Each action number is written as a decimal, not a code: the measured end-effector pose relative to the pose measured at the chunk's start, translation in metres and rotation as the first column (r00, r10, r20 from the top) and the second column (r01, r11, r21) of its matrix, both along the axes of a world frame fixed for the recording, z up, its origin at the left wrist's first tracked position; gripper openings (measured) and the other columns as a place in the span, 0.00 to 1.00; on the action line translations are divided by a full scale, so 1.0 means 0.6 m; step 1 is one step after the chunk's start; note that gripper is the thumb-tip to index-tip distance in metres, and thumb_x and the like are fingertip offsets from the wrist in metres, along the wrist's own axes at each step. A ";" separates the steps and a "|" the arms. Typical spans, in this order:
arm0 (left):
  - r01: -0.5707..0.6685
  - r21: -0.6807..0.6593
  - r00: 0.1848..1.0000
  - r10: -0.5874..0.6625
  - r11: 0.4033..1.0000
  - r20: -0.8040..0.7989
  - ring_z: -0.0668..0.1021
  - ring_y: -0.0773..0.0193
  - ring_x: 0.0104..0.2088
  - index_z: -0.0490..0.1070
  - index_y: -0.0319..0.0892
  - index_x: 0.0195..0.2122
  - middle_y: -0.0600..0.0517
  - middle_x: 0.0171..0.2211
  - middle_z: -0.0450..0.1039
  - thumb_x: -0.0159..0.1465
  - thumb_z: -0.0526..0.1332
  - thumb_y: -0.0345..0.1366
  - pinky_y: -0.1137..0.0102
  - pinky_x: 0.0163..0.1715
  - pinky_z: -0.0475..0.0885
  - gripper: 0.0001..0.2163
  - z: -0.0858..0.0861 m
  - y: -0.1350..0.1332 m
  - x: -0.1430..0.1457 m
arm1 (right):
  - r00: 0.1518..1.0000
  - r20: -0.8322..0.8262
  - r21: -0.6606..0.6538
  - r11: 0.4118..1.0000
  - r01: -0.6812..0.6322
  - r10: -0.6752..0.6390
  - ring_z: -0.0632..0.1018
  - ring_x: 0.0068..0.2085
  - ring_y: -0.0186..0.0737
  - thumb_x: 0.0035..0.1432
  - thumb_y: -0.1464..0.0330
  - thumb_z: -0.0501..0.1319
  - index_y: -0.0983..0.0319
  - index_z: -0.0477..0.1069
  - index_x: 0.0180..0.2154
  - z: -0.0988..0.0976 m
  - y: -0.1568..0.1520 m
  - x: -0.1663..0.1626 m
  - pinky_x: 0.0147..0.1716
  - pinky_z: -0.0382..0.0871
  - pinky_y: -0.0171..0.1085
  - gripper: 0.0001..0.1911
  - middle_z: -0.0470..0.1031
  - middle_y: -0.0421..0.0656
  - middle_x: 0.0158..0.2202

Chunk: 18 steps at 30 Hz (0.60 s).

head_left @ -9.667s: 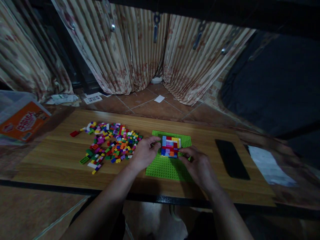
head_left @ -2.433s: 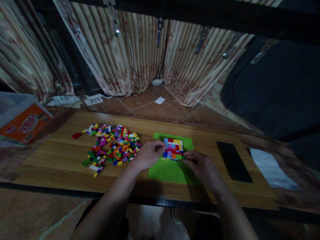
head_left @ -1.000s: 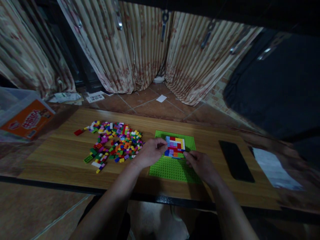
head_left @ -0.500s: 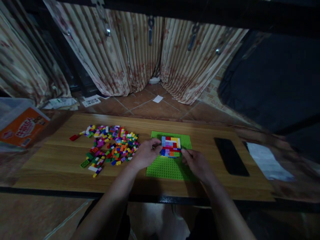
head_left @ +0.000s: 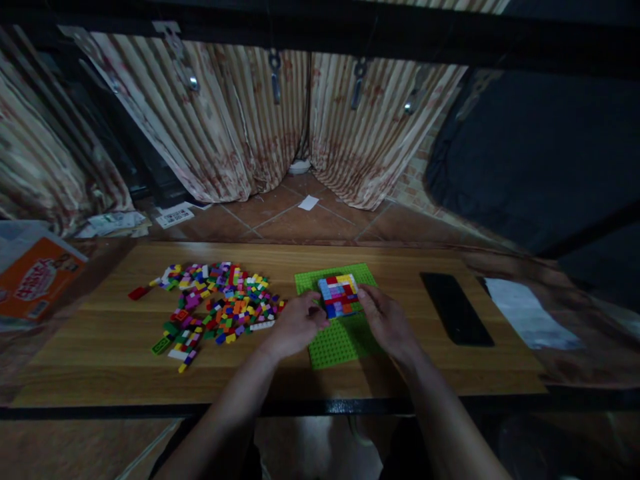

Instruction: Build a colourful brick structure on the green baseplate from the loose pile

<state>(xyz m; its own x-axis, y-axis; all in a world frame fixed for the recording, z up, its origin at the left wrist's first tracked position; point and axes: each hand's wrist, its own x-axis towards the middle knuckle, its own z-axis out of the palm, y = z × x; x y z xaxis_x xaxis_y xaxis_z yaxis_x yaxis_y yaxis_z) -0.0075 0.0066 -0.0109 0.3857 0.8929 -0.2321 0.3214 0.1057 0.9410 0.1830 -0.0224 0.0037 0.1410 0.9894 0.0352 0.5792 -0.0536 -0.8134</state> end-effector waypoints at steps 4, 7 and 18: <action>-0.065 0.008 0.998 0.064 0.998 0.023 0.79 0.62 0.33 0.69 0.42 0.43 0.50 0.32 0.76 0.58 0.59 0.32 0.68 0.34 0.73 0.11 -0.004 -0.026 0.031 | 1.000 0.008 0.035 0.999 0.023 -0.023 0.76 0.49 0.49 0.63 0.52 0.48 0.62 0.72 0.48 -0.005 0.008 0.006 0.47 0.69 0.43 0.25 0.78 0.51 0.47; -0.114 -0.018 0.988 0.115 0.993 0.106 0.79 0.63 0.34 0.67 0.42 0.40 0.51 0.32 0.75 0.58 0.59 0.31 0.68 0.36 0.73 0.09 -0.008 -0.046 0.052 | 0.998 0.019 0.038 0.997 0.060 -0.061 0.77 0.48 0.49 0.63 0.53 0.49 0.62 0.72 0.49 -0.009 0.016 0.008 0.47 0.69 0.44 0.25 0.78 0.51 0.46; -0.099 0.060 0.995 0.100 0.993 -0.013 0.78 0.62 0.33 0.70 0.41 0.41 0.50 0.33 0.76 0.57 0.58 0.32 0.68 0.36 0.73 0.10 -0.005 -0.077 0.064 | 0.980 0.181 0.089 0.994 0.065 -0.080 0.77 0.46 0.50 0.63 0.54 0.48 0.63 0.71 0.50 -0.026 0.030 0.008 0.46 0.69 0.46 0.26 0.78 0.52 0.45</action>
<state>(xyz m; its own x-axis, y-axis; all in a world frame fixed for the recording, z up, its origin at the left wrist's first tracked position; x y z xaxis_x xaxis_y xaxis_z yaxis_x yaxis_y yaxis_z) 0.0309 -0.0393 -0.0138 0.2914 0.9390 -0.1828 0.3269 0.0818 0.9415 0.1878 -0.0042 -0.0122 0.1957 0.9694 0.1481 0.7165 -0.0382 -0.6966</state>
